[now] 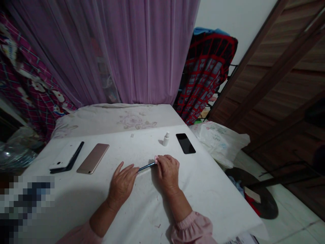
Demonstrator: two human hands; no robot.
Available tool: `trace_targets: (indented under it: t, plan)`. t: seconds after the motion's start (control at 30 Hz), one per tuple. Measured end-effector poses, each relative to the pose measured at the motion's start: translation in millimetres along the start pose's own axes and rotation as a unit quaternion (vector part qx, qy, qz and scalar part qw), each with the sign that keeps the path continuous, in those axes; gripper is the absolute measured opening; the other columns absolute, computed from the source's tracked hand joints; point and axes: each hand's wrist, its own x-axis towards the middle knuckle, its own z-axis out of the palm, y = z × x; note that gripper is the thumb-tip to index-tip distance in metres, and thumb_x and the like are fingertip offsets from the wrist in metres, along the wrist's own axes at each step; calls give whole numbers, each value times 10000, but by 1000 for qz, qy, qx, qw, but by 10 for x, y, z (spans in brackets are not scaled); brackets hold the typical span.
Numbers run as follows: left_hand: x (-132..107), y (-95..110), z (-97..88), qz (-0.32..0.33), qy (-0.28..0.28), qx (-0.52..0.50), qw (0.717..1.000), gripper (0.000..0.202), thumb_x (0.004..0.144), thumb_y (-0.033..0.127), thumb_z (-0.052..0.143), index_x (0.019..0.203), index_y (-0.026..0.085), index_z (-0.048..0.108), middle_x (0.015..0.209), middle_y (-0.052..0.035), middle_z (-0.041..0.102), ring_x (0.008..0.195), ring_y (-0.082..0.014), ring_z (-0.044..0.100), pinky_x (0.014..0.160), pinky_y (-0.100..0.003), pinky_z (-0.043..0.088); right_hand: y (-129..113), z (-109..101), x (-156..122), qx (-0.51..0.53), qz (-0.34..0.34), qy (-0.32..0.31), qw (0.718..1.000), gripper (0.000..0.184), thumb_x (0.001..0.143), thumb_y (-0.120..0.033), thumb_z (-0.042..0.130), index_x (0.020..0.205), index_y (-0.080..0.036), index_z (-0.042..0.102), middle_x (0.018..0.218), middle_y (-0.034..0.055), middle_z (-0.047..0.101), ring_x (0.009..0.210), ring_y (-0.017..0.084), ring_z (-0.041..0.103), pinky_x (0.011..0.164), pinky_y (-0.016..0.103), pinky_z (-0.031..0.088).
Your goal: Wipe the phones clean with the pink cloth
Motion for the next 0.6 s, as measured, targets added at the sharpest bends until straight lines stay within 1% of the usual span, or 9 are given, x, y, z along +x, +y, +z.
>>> trace_targets:
  t: [0.1, 0.17, 0.23, 0.3, 0.4, 0.47, 0.5, 0.57, 0.6]
  plan:
    - [-4, -8, -10, -2, -11, 1, 1000, 241, 968, 145, 463, 1102, 232, 643, 973, -18, 758, 1020, -203, 690, 1109, -503, 346, -254, 59, -32, 30, -29, -33, 999, 204, 941, -222, 507, 1091, -249, 642, 1004, 33, 727, 989, 210, 588, 886, 386, 357]
    - [-3, -10, -19, -3, -16, -1, 1000, 250, 970, 151, 458, 1115, 238, 642, 978, -23, 757, 1023, -203, 689, 1114, -503, 339, -314, 73, -44, 34, -39, -51, 997, 223, 933, -222, 522, 1120, -257, 637, 1015, 30, 723, 1002, 207, 587, 882, 382, 353]
    - [1, -10, -24, -5, -14, -5, 1000, 243, 975, 159, 453, 1112, 235, 638, 969, -26, 758, 1015, -205, 691, 1114, -505, 335, -241, 54, -44, 26, -41, -56, 997, 232, 927, -236, 538, 1133, -272, 637, 1016, 20, 724, 1005, 209, 588, 877, 380, 347]
    - [5, -11, -21, -6, -7, -11, 1000, 226, 980, 166, 449, 1095, 231, 633, 947, -22, 759, 994, -205, 697, 1107, -506, 338, -74, 13, -35, 15, -21, -44, 999, 219, 929, -249, 539, 1115, -283, 649, 1014, 14, 727, 1011, 215, 590, 892, 389, 342]
    - [7, -27, 1, -13, 1, -24, 1000, 213, 983, 174, 443, 1077, 233, 625, 932, -21, 760, 962, -203, 704, 1089, -505, 357, 182, -32, -18, 24, 52, -13, 998, 196, 929, -294, 539, 1063, -280, 681, 1013, 23, 732, 1008, 227, 602, 917, 407, 360]
    - [9, -50, 27, -30, 2, -37, 999, 207, 981, 187, 445, 1085, 235, 617, 954, -29, 758, 940, -199, 707, 1075, -502, 374, 274, -12, -9, 76, 121, -2, 990, 217, 926, -354, 532, 1029, -256, 696, 998, 41, 736, 968, 227, 628, 887, 393, 412]
    - [13, -67, 42, -43, 0, -45, 998, 206, 979, 195, 446, 1091, 238, 614, 968, -31, 756, 924, -195, 708, 1070, -500, 382, 291, 18, -5, 117, 163, 3, 980, 242, 925, -386, 523, 1010, -239, 697, 988, 50, 738, 943, 225, 642, 859, 378, 443]
    - [24, -109, 73, -77, -9, -66, 995, 204, 976, 211, 446, 1096, 245, 607, 982, -28, 753, 889, -186, 710, 1061, -493, 398, 283, 108, -1, 205, 246, 16, 947, 296, 921, -437, 509, 973, -208, 689, 981, 69, 742, 907, 221, 665, 804, 346, 490]
    - [32, -134, 88, -96, -14, -75, 992, 204, 974, 220, 445, 1097, 249, 605, 984, -25, 752, 877, -185, 709, 1057, -489, 407, 268, 161, 0, 240, 277, 23, 930, 316, 916, -458, 509, 963, -198, 683, 986, 76, 742, 899, 220, 671, 787, 336, 504]
